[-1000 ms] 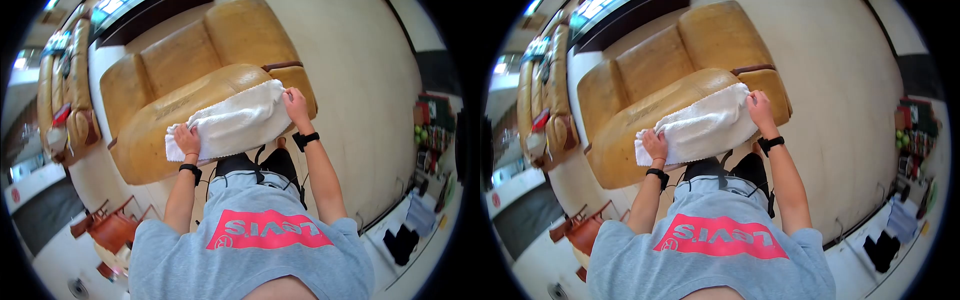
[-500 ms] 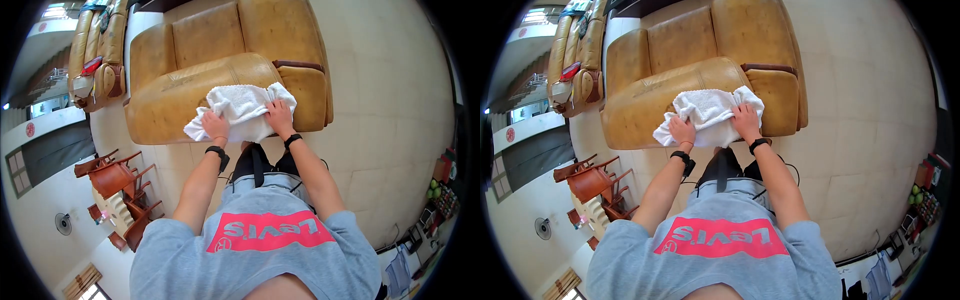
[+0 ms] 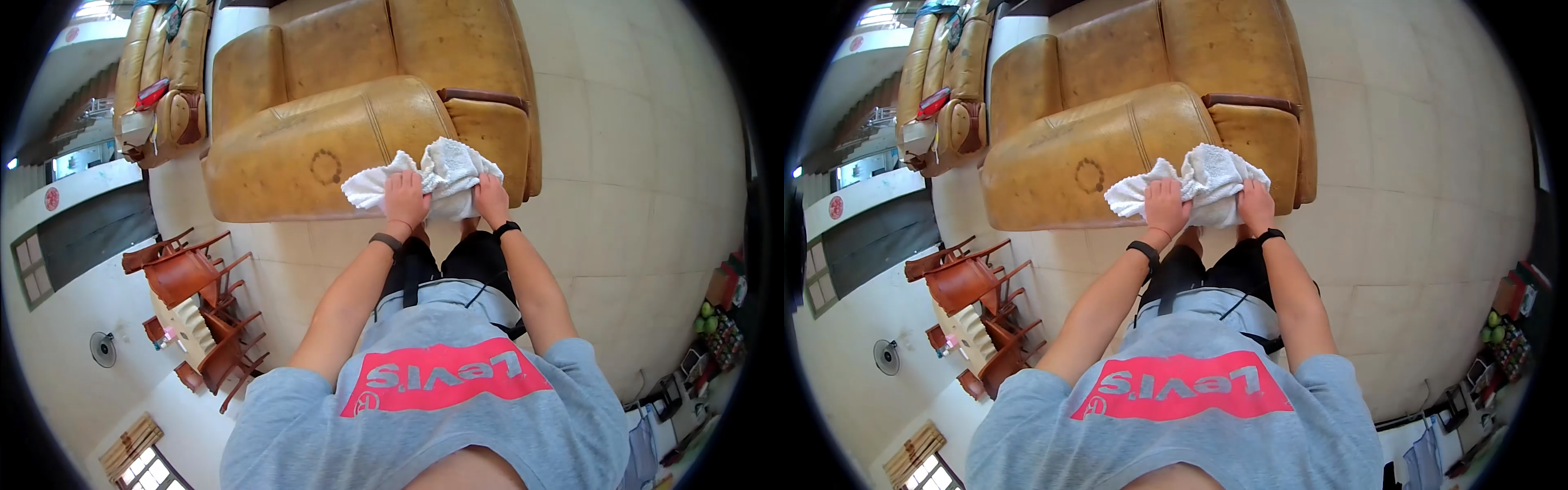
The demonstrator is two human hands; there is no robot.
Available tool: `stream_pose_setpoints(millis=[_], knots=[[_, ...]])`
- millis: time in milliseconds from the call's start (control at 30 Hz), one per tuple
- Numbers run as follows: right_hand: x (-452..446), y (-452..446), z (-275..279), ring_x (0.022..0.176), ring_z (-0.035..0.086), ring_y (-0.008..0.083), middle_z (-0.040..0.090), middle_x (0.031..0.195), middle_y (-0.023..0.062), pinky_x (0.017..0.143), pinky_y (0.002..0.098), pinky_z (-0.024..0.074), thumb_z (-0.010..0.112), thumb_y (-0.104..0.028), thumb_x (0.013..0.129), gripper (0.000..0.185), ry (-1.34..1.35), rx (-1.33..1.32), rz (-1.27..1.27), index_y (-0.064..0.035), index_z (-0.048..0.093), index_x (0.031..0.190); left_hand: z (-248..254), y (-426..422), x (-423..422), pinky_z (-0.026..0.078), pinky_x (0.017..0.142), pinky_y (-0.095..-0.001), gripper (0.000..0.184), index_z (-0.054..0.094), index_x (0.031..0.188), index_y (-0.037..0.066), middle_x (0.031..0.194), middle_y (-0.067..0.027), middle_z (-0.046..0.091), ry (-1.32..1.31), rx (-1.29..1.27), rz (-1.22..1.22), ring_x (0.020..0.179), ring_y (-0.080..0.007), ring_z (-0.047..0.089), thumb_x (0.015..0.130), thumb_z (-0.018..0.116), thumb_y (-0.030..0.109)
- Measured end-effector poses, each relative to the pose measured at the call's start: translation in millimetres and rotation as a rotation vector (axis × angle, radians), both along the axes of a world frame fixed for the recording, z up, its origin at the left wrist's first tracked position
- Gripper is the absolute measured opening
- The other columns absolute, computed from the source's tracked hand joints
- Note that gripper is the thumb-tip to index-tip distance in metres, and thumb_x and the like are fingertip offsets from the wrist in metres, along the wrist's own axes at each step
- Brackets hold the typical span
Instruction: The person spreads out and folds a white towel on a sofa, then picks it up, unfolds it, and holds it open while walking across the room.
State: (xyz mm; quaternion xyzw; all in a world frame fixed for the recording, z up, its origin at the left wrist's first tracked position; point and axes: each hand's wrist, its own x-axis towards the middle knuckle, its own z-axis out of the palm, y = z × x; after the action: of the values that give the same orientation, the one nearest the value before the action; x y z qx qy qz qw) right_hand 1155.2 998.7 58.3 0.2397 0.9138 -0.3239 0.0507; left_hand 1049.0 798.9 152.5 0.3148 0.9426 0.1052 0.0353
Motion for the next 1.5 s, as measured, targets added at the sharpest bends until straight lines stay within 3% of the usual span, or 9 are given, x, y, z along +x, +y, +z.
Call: stream_pose_setpoints(millis=[300,533,667,767,800,900,1233,1367,1500], knots=[[-30,-10,6,0.107,0.057,0.044,0.062,0.112,0.0258,0.094,0.05,0.0459,0.051,-0.021,0.095,0.029,0.028,-0.154,-0.266,0.0004,0.061,0.112,-8,-17,-30,0.045,0.077,-0.0386,0.026,0.059,0.089,0.009,0.091,-0.0082,0.058,0.021,0.086,-0.268,0.09,-0.0268,0.057,0.073,0.074,0.022],[-93,-63,29,0.119,0.052,0.0435,0.055,0.129,0.0244,0.102,0.0509,0.0411,0.055,-0.022,0.094,0.035,0.03,0.018,-0.301,-0.0021,0.058,0.124,-12,-100,-109,0.049,0.068,-0.0405,0.014,0.059,0.086,0.012,0.08,-0.0074,0.062,0.183,0.054,-0.095,0.076,-0.0264,0.061,0.077,0.068,0.019],[-132,-107,35,0.134,0.04,0.0397,0.047,0.141,0.0217,0.112,0.048,0.0328,0.058,-0.026,0.095,0.046,0.166,0.194,-0.167,-0.0049,0.054,0.135,-6,-172,-161,0.051,0.069,-0.0402,0.017,0.06,0.086,0.012,0.081,-0.0079,0.063,0.203,0.0,-0.042,0.078,-0.0263,0.063,0.078,0.07,0.022],[-175,-154,40,0.142,0.033,0.0405,0.042,0.15,0.0187,0.115,0.055,0.0278,0.055,-0.035,0.097,0.052,0.172,0.275,-0.041,-0.012,0.051,0.143,-6,-225,-192,0.052,0.07,-0.0413,0.019,0.06,0.088,0.012,0.083,-0.0079,0.065,0.187,-0.05,0.085,0.078,-0.0275,0.064,0.078,0.071,0.023],[-191,-174,45,0.147,0.027,0.0397,0.038,0.157,0.0142,0.117,0.0607,0.0209,0.053,-0.042,0.097,0.057,0.105,0.271,-0.019,-0.0169,0.048,0.148,-4,-245,-202,0.052,0.071,-0.0424,0.022,0.06,0.09,0.012,0.085,-0.0081,0.066,0.183,-0.043,0.117,0.08,-0.0285,0.065,0.079,0.073,0.026],[-228,-223,51,0.148,0.025,0.0398,0.035,0.159,0.0123,0.117,0.0639,0.0177,0.054,-0.045,0.097,0.059,0.127,0.402,0.168,-0.0171,0.047,0.149,-8,-302,-219,0.052,0.072,-0.0429,0.026,0.06,0.092,0.012,0.087,-0.0082,0.067,0.187,-0.116,0.229,0.082,-0.0289,0.065,0.079,0.074,0.03],[-288,-341,84,0.154,0.012,0.0363,0.024,0.166,0.0034,0.121,0.0625,0.0028,0.053,-0.053,0.095,0.075,0.086,0.324,0.621,-0.0174,0.03,0.157,-24,-420,-166,0.052,0.075,-0.0458,0.031,0.06,0.098,0.012,0.096,-0.0087,0.068,0.108,-0.152,0.675,0.088,-0.0304,0.065,0.08,0.075,0.031],[-286,-331,92,0.153,0.016,0.0321,0.028,0.164,0.0029,0.122,0.0572,0.0072,0.056,-0.053,0.094,0.074,0.156,0.32,0.699,-0.0164,0.035,0.155,-33,-399,-143,0.052,0.076,-0.047,0.031,0.06,0.098,0.011,0.097,-0.009,0.068,0.13,-0.073,0.867,0.09,-0.032,0.064,0.08,0.075,0.031],[-281,-305,93,0.14,0.039,0.0291,0.048,0.146,0.0063,0.115,0.0486,0.0265,0.065,-0.042,0.09,0.055,0.339,0.216,0.678,-0.0131,0.054,0.135,-32,-380,-133,0.051,0.076,-0.049,0.028,0.061,0.096,0.009,0.096,-0.0114,0.068,0.101,0.019,0.983,0.091,-0.0359,0.064,0.082,0.072,0.03]])
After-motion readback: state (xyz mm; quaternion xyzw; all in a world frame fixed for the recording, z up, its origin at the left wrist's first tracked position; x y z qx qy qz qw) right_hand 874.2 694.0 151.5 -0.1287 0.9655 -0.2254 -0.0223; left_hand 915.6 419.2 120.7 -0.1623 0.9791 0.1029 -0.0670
